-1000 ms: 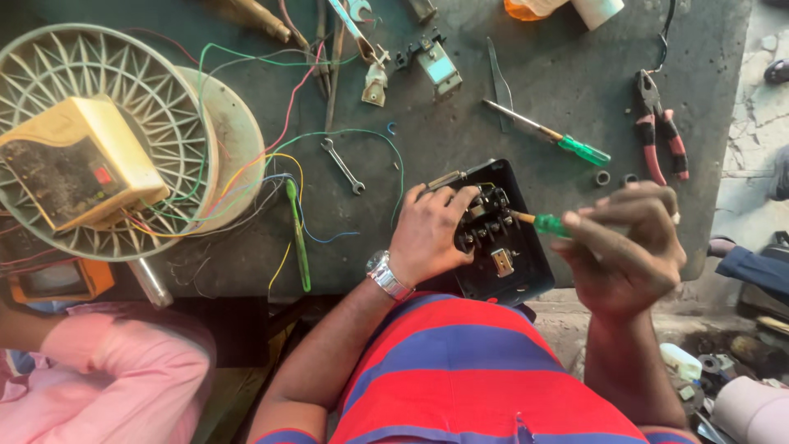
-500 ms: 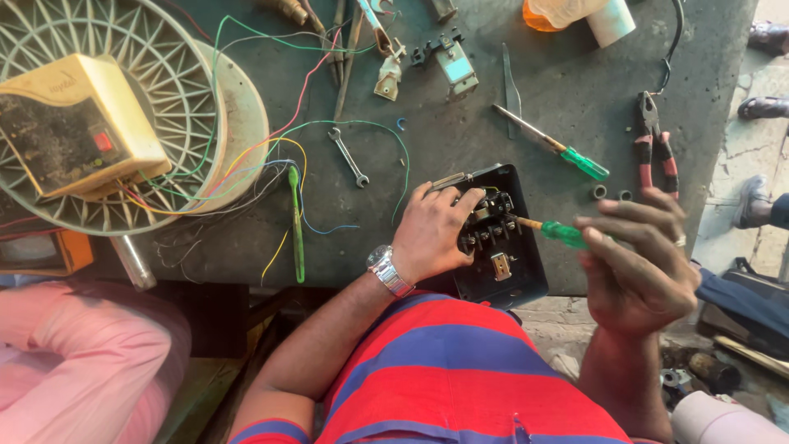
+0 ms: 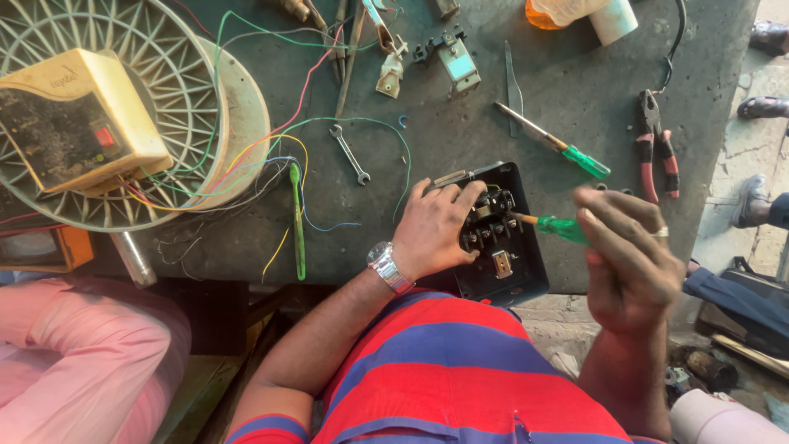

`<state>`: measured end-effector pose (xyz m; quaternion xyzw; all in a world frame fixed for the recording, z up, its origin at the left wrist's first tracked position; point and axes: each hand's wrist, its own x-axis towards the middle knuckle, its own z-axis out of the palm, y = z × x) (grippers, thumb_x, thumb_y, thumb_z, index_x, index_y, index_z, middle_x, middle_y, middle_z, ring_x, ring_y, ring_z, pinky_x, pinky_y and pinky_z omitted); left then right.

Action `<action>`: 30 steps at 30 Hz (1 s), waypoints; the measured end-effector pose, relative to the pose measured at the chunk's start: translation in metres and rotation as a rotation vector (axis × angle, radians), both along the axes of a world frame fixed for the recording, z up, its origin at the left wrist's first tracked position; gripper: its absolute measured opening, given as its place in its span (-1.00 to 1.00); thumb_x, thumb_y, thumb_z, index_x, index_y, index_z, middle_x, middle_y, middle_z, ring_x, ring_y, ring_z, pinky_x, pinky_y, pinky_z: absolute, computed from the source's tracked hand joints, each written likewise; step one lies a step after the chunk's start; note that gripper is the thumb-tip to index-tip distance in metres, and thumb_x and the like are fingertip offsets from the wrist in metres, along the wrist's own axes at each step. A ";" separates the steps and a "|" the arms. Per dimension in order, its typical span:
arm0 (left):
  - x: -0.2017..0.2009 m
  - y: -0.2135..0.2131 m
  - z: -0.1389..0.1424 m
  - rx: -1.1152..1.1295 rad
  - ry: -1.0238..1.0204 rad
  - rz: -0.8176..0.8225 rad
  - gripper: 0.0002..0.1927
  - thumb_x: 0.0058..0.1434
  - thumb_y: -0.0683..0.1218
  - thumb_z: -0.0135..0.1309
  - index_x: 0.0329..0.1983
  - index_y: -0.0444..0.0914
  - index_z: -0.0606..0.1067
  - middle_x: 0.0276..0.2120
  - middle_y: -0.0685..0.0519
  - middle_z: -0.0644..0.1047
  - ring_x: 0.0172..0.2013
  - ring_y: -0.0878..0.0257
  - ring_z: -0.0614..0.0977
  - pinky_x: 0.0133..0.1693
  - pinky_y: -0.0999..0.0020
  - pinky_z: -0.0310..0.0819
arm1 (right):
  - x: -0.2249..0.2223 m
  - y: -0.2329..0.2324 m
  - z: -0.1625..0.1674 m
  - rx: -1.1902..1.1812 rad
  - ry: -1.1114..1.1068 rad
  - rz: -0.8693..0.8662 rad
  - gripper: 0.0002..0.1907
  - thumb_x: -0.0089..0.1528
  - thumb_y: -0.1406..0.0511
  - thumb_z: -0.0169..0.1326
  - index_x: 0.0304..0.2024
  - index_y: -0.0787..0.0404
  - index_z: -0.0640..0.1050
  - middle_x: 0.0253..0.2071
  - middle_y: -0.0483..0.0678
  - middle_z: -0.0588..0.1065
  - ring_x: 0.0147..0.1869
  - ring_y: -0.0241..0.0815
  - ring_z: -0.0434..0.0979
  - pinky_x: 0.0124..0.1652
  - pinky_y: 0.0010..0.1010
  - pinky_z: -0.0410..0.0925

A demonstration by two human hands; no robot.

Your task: The person uses a screwdriver to tighten screws on a black electrical component box while handling colored wires. They repeatedly adjust the component and wires on the workbench.

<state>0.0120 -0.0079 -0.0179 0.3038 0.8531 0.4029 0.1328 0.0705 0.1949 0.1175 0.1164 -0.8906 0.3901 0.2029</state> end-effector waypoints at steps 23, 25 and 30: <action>0.003 -0.004 -0.001 -0.004 -0.020 -0.007 0.06 -0.24 0.16 0.45 0.34 -0.20 0.27 -0.11 -0.06 0.55 0.01 -0.03 0.58 0.24 -0.16 0.21 | 0.010 -0.004 0.002 0.037 -0.057 -0.017 -0.77 0.38 0.40 0.02 0.06 0.39 0.54 0.11 0.30 0.50 0.10 0.05 0.64 0.07 -0.26 0.52; 0.002 -0.004 -0.002 0.007 -0.006 0.001 0.07 -0.26 0.16 0.45 0.34 -0.20 0.27 -0.10 -0.07 0.55 0.01 -0.03 0.58 0.23 -0.17 0.21 | 0.011 -0.006 0.004 0.071 -0.069 -0.052 -0.84 0.39 0.42 0.10 0.00 0.37 0.58 0.04 0.25 0.56 0.08 0.05 0.67 0.03 -0.28 0.55; 0.001 -0.003 -0.001 0.013 0.003 0.004 0.06 -0.26 0.16 0.45 0.33 -0.21 0.28 -0.11 -0.06 0.55 0.02 -0.03 0.58 0.22 -0.16 0.22 | 0.018 -0.024 -0.005 0.164 0.012 -0.259 -0.79 0.46 0.39 0.23 0.11 0.38 0.62 -0.02 0.16 0.61 -0.01 -0.05 0.70 -0.02 -0.39 0.53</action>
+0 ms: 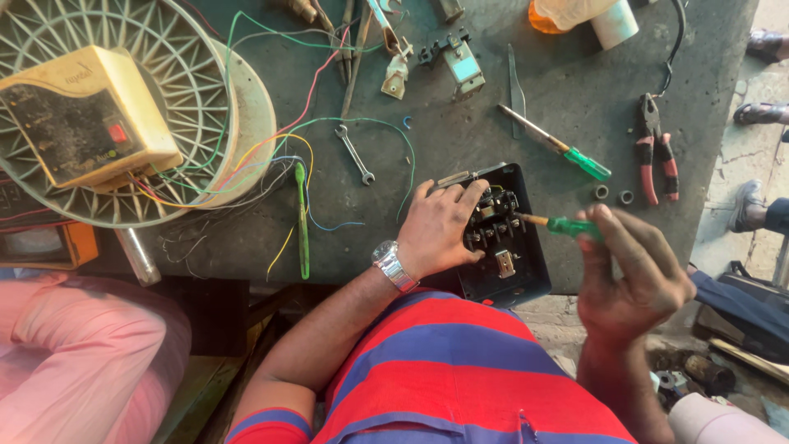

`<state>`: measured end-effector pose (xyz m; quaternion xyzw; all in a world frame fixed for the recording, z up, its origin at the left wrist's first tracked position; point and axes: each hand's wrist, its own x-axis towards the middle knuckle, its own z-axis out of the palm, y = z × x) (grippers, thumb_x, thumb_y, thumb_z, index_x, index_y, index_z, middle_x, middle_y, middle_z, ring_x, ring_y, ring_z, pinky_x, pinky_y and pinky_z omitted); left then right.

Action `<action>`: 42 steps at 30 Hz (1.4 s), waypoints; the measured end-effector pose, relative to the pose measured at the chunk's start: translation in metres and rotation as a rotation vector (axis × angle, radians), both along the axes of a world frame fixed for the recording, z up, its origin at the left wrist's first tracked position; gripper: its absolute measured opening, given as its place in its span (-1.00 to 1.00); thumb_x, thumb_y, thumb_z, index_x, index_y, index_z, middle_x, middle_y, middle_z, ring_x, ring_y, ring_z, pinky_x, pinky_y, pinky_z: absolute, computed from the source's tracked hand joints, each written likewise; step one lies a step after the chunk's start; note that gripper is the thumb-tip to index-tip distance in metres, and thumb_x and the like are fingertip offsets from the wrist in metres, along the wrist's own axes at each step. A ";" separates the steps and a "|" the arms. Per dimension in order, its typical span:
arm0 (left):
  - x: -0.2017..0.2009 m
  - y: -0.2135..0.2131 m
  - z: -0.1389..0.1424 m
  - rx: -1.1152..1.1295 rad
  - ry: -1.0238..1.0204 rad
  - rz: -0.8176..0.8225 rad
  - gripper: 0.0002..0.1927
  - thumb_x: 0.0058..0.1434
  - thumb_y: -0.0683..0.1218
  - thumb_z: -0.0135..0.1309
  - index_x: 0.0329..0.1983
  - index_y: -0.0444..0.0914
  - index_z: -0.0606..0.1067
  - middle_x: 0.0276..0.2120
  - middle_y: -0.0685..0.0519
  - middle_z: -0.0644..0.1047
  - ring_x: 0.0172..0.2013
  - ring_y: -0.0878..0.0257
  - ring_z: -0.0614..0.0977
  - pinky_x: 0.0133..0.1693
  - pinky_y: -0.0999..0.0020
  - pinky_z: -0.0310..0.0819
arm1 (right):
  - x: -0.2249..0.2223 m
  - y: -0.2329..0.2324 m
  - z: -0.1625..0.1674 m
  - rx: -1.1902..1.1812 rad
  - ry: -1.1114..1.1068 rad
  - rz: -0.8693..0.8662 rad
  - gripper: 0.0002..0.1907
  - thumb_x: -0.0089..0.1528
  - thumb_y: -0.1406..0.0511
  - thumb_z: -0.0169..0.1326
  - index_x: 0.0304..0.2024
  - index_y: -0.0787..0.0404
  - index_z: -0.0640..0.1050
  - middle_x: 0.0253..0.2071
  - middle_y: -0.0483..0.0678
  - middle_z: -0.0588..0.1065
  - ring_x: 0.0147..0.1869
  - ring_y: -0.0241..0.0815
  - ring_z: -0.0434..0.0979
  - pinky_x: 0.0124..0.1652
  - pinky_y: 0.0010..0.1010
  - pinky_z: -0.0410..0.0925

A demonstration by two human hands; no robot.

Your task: The person uses a screwdriver to tighten screws on a black electrical component box while handling colored wires. They repeatedly adjust the component and wires on the workbench.

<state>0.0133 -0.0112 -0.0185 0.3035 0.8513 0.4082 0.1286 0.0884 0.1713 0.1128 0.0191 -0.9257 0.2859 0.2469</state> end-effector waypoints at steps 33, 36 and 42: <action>0.014 -0.003 -0.034 -0.092 0.160 0.030 0.18 -0.36 0.35 0.32 0.38 -0.18 0.32 -0.07 -0.11 0.61 -0.03 -0.01 0.67 0.10 -0.09 0.36 | 0.009 0.071 -0.115 -0.142 -0.024 0.308 -0.74 0.46 0.34 -0.12 0.15 0.29 0.45 0.10 0.21 0.48 0.16 0.02 0.60 0.12 -0.23 0.52; 0.018 -0.005 -0.033 -0.081 0.210 0.031 0.19 -0.35 0.38 0.32 0.39 -0.17 0.32 -0.07 -0.12 0.61 -0.01 -0.05 0.66 0.11 -0.08 0.36 | -0.024 0.094 -0.108 -0.092 -0.018 0.576 -0.71 0.45 0.25 -0.12 0.12 0.28 0.47 0.02 0.17 0.53 0.11 0.05 0.61 0.19 -0.05 0.43; 0.016 -0.006 -0.035 -0.084 0.193 -0.002 0.24 -0.36 0.40 0.32 0.42 -0.19 0.29 -0.04 -0.16 0.61 0.00 -0.09 0.66 0.21 -0.25 0.31 | -0.033 0.075 -0.118 -0.822 -0.111 0.730 -0.65 0.46 0.20 -0.09 -0.11 0.43 0.50 -0.27 0.15 0.53 -0.14 0.13 0.63 -0.14 -0.18 0.45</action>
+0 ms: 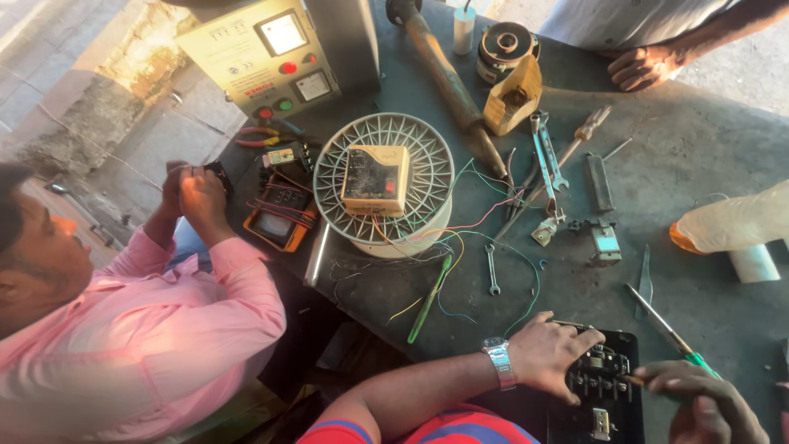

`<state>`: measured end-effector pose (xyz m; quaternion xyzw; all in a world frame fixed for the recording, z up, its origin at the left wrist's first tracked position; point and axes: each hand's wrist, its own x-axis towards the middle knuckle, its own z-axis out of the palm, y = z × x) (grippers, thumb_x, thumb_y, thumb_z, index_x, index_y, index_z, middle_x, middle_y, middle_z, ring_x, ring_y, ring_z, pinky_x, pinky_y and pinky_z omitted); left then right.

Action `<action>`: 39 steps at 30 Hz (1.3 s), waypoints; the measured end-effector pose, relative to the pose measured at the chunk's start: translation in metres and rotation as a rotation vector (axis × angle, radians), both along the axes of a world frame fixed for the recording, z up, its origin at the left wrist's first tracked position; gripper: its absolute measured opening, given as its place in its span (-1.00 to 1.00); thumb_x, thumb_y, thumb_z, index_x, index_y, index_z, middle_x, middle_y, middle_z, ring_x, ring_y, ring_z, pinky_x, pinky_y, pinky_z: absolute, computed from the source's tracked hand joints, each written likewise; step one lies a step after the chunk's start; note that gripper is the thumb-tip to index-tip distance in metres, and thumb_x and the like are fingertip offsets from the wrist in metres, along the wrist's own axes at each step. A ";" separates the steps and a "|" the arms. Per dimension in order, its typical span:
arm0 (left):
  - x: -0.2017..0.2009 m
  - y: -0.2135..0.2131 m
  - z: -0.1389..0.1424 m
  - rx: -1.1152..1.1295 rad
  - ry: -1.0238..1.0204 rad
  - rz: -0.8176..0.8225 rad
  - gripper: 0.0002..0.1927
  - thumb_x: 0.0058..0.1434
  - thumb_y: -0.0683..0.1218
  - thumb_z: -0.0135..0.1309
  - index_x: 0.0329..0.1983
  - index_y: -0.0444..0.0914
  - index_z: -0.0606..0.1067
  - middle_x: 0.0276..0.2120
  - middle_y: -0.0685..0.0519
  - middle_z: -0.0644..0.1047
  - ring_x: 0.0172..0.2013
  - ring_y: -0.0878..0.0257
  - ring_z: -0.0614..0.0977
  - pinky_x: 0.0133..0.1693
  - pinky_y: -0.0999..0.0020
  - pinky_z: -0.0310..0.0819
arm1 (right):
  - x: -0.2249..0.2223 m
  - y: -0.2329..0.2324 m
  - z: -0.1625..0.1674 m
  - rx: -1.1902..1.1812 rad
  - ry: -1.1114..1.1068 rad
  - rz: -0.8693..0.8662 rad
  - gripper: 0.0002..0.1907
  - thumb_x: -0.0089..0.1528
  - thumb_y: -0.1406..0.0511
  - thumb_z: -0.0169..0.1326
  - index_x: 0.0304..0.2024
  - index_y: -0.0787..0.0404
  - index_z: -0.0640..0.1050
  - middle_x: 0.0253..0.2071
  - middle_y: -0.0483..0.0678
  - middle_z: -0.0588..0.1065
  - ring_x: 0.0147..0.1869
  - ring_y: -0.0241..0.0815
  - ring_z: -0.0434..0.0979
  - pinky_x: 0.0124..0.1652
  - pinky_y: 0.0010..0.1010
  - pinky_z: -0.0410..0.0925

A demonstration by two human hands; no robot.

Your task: The person uses a screwdriver to tighten screws on a black electrical component box while handling colored wires. They repeatedly adjust the component and wires on the workbench.

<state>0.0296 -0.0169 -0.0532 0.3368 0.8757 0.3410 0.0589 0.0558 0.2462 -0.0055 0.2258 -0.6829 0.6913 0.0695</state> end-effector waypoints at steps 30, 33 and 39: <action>0.000 -0.005 0.042 0.016 -0.069 -0.056 0.13 -0.17 0.30 0.38 0.44 -0.19 0.22 0.07 -0.11 0.54 0.18 -0.09 0.54 0.33 -0.39 0.01 | 0.005 -0.091 0.057 -0.263 -0.047 -0.526 -0.56 0.42 0.23 -0.14 -0.55 0.24 0.23 -0.63 -0.11 0.18 -0.58 -0.32 0.15 -0.49 -0.39 0.04; 0.005 -0.016 0.049 0.055 0.169 -0.068 0.10 -0.06 0.39 0.34 0.48 -0.15 0.26 0.23 -0.12 0.44 0.31 -0.08 0.44 0.38 -0.37 0.00 | 0.023 -0.081 0.068 -0.310 -0.138 -0.607 -0.55 0.37 0.08 -0.21 -0.49 0.25 0.29 -0.57 -0.05 0.23 -0.54 -0.24 0.17 -0.60 -0.40 0.03; 0.019 -0.029 0.036 -0.071 0.102 0.122 -0.05 -0.22 0.50 0.31 0.03 -0.27 0.56 0.38 -0.14 0.21 0.42 -0.13 0.10 0.33 -0.40 -0.09 | 0.067 -0.066 0.074 -0.650 -0.030 -0.449 -0.46 0.42 -0.01 -0.18 -0.52 0.21 0.31 -0.75 -0.07 0.22 -0.69 -0.27 0.10 -0.60 -0.39 0.08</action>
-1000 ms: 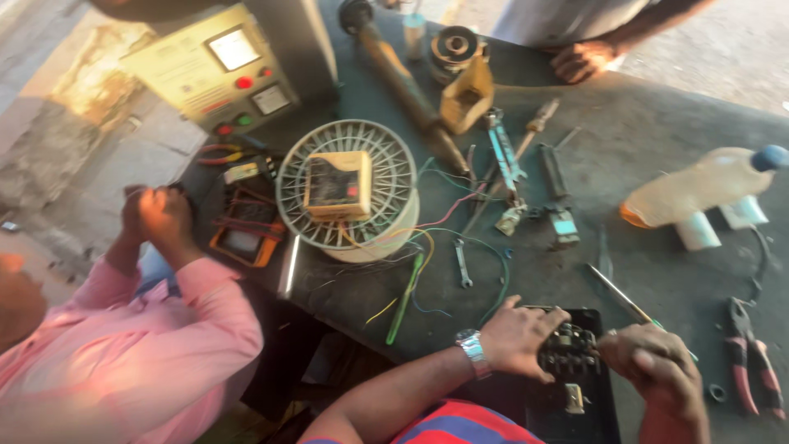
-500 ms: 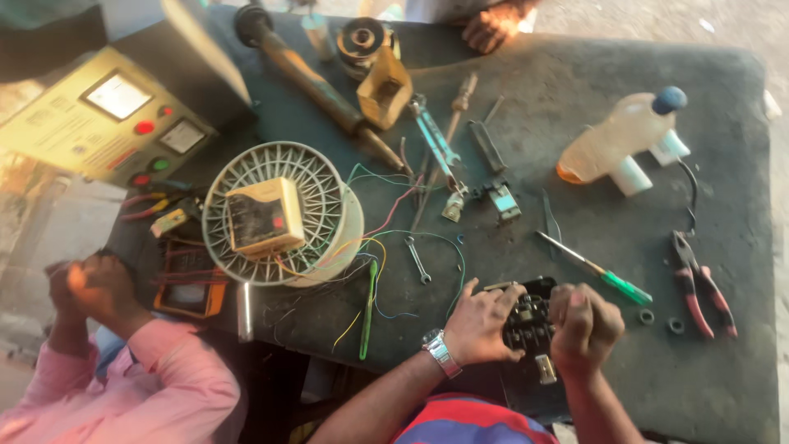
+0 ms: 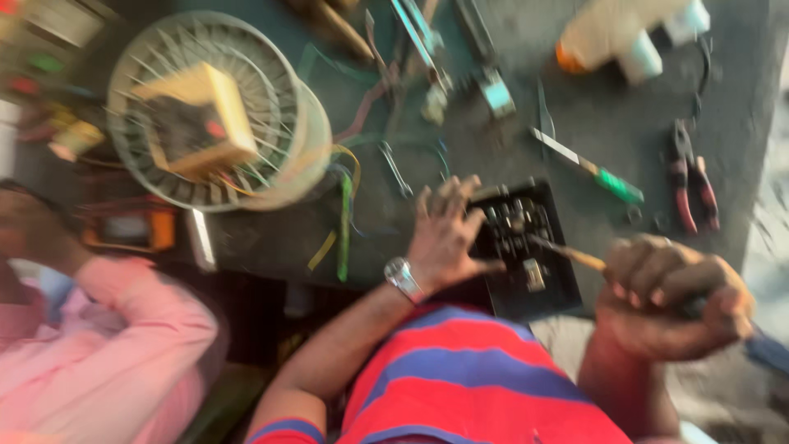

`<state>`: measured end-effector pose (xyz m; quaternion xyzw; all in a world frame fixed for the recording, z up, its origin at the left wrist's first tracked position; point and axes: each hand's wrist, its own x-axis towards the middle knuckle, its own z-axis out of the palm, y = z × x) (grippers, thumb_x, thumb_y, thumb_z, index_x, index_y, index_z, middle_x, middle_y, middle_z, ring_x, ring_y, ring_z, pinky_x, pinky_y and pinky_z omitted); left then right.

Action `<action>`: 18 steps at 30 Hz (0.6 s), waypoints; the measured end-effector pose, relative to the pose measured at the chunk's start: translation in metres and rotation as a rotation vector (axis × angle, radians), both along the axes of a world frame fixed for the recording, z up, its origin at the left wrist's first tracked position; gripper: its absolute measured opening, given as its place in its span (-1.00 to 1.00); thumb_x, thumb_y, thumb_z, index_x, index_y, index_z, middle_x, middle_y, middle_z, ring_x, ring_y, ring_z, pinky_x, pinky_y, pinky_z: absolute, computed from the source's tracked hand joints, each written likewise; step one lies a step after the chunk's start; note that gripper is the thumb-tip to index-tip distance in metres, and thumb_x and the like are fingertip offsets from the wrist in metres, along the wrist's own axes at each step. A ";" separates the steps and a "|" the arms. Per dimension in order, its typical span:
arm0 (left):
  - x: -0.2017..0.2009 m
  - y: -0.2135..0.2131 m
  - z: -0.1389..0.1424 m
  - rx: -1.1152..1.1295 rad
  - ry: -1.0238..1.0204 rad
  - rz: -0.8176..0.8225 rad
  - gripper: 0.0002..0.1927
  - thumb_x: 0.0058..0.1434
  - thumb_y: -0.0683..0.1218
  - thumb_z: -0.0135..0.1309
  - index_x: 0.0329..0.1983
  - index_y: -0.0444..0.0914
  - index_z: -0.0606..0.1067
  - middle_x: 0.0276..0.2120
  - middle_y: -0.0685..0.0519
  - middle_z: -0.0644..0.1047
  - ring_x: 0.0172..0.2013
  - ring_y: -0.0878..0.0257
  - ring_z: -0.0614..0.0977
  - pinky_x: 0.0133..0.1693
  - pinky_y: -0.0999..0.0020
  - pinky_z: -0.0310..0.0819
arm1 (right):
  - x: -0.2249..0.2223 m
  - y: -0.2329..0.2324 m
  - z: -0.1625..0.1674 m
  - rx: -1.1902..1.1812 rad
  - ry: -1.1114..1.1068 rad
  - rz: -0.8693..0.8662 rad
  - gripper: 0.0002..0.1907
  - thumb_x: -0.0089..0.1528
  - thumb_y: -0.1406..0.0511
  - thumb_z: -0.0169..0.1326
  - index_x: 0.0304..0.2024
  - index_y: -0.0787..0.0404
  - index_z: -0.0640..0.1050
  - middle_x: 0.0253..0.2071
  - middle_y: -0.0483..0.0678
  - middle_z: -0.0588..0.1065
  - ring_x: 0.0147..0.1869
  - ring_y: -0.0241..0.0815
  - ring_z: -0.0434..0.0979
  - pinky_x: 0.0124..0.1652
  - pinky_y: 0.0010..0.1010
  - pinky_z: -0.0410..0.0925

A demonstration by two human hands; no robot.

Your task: The person uses a screwdriver to tighten screws on a black electrical component box while handling colored wires. They repeatedly adjust the component and wires on the workbench.

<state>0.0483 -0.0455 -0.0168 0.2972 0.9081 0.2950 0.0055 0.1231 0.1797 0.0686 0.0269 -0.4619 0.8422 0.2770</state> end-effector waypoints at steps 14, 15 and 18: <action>-0.023 0.002 -0.020 0.109 0.002 -0.064 -0.15 -0.23 0.38 0.37 -0.13 -0.39 0.60 0.30 -0.06 0.32 0.46 0.04 0.12 0.29 -0.22 0.05 | -0.032 -0.031 -0.008 0.230 -0.084 0.174 -0.42 0.47 0.01 -0.16 -0.56 0.20 0.23 -0.73 -0.07 0.17 -0.68 -0.27 0.09 -0.58 -0.42 0.03; -0.024 0.002 -0.022 0.108 -0.005 -0.068 -0.14 -0.23 0.38 0.37 -0.12 -0.40 0.60 0.30 -0.06 0.33 0.46 0.05 0.12 0.29 -0.21 0.05 | -0.033 -0.031 -0.012 0.231 -0.099 0.177 -0.41 0.47 0.00 -0.17 -0.56 0.20 0.23 -0.73 -0.07 0.17 -0.68 -0.27 0.09 -0.58 -0.42 0.03; -0.026 0.001 -0.026 0.094 -0.025 -0.083 -0.12 -0.23 0.39 0.36 -0.13 -0.43 0.59 0.29 -0.07 0.35 0.45 0.05 0.14 0.29 -0.18 0.06 | -0.037 -0.034 -0.022 0.243 -0.130 0.176 -0.41 0.47 0.00 -0.17 -0.55 0.21 0.23 -0.72 -0.07 0.16 -0.67 -0.26 0.09 -0.57 -0.41 0.04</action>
